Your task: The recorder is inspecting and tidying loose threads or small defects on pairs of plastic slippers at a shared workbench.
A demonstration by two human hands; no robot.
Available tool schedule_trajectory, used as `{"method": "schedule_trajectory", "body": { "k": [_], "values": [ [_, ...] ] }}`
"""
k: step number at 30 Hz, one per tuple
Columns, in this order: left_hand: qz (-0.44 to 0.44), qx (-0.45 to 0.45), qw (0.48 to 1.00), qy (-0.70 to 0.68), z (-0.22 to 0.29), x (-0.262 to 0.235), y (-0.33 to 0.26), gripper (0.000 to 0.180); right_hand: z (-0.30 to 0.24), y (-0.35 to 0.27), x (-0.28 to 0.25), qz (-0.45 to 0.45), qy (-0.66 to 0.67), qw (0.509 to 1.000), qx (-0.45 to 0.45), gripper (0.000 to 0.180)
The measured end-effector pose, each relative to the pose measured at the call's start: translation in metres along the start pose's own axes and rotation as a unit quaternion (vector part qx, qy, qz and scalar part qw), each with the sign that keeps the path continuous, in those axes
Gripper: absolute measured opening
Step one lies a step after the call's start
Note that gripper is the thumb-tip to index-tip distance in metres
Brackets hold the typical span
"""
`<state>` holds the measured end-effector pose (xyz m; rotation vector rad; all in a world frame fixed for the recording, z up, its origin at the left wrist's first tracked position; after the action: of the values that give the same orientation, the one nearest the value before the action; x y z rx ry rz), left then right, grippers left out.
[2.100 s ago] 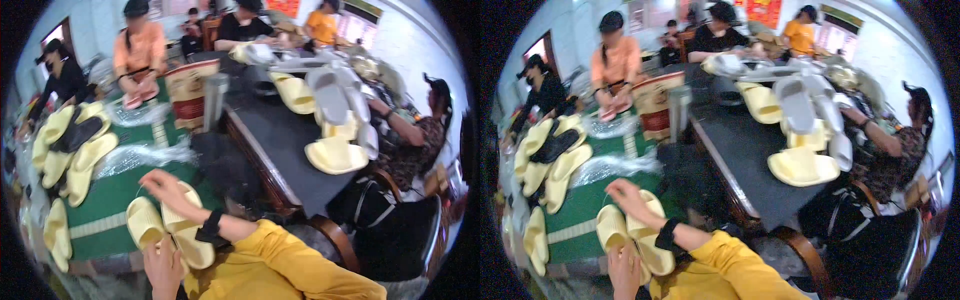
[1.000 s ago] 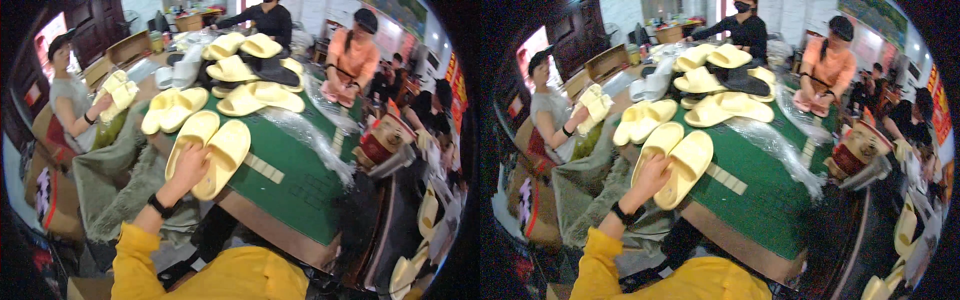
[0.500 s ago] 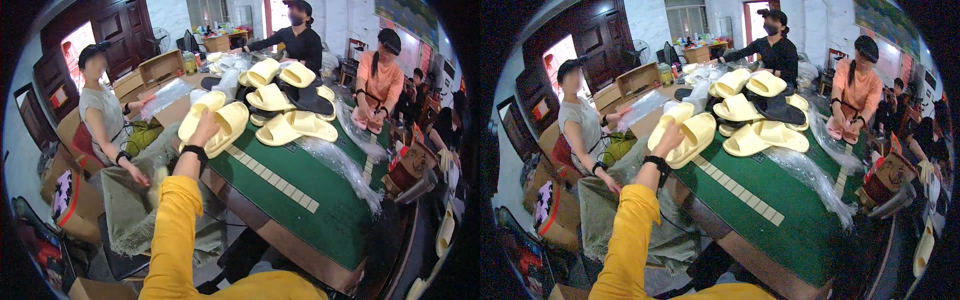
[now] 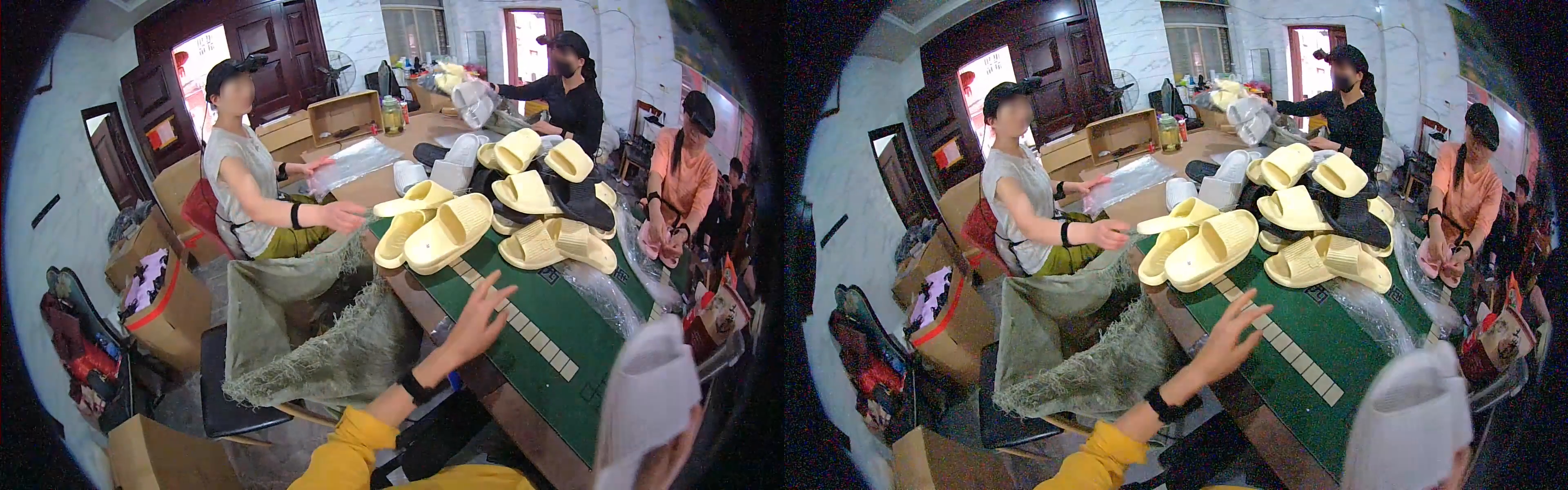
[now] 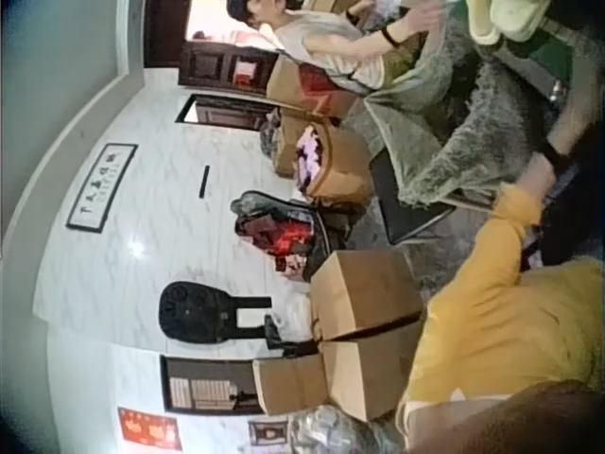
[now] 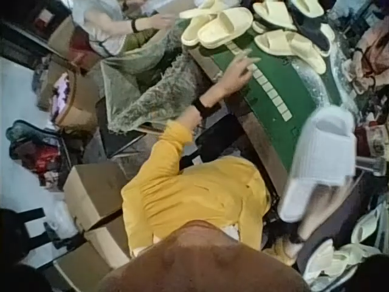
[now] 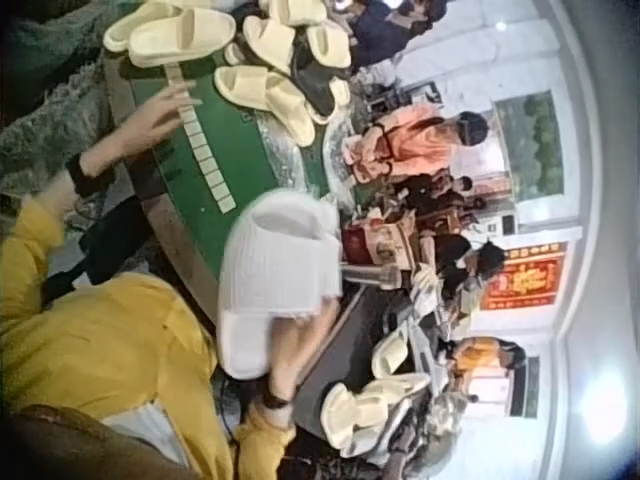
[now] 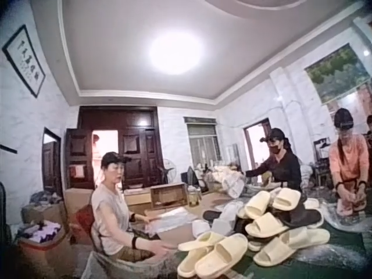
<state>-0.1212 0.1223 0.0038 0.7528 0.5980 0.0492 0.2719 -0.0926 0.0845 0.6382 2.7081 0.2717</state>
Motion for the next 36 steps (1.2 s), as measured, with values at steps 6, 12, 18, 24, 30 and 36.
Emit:
{"method": "schedule_trajectory", "body": {
  "k": [6,12,18,24,30,36],
  "values": [
    [-0.004,-0.043,0.993,-0.108,0.033,0.031,-0.031,0.044,0.073,0.006,0.140,-0.070,-0.166,0.984,-0.003,0.057],
    [-0.116,-0.113,0.982,-0.094,0.055,0.075,-0.050,0.056,0.074,-0.005,0.159,-0.124,-0.220,0.963,-0.089,0.063],
    [-0.141,-0.024,0.989,-0.038,0.075,0.101,-0.065,0.069,0.090,0.024,0.088,-0.039,-0.163,0.986,0.007,0.056],
    [-0.188,-0.015,0.981,-0.044,0.072,0.108,-0.057,0.044,0.120,0.018,0.088,-0.032,-0.261,0.961,-0.081,0.065],
    [-0.145,-0.030,0.989,-0.026,0.064,0.093,-0.040,0.040,0.130,0.017,0.087,-0.024,-0.192,0.981,-0.015,0.056],
    [-0.137,-0.063,0.988,-0.034,0.083,0.111,-0.068,0.052,0.109,-0.002,0.097,-0.036,-0.232,0.972,-0.011,0.057]
  ]
}}
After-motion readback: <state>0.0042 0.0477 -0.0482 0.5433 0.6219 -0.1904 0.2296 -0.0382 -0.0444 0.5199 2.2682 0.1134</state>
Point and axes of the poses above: each hand's wrist, its own y-axis towards the middle knuckle, its own x-axis out of the palm, z = x × y, the point moved 6 cm from there along y, towards the middle knuckle, and after that the axes turned 5 degrees about x, right-handed, at the moved point
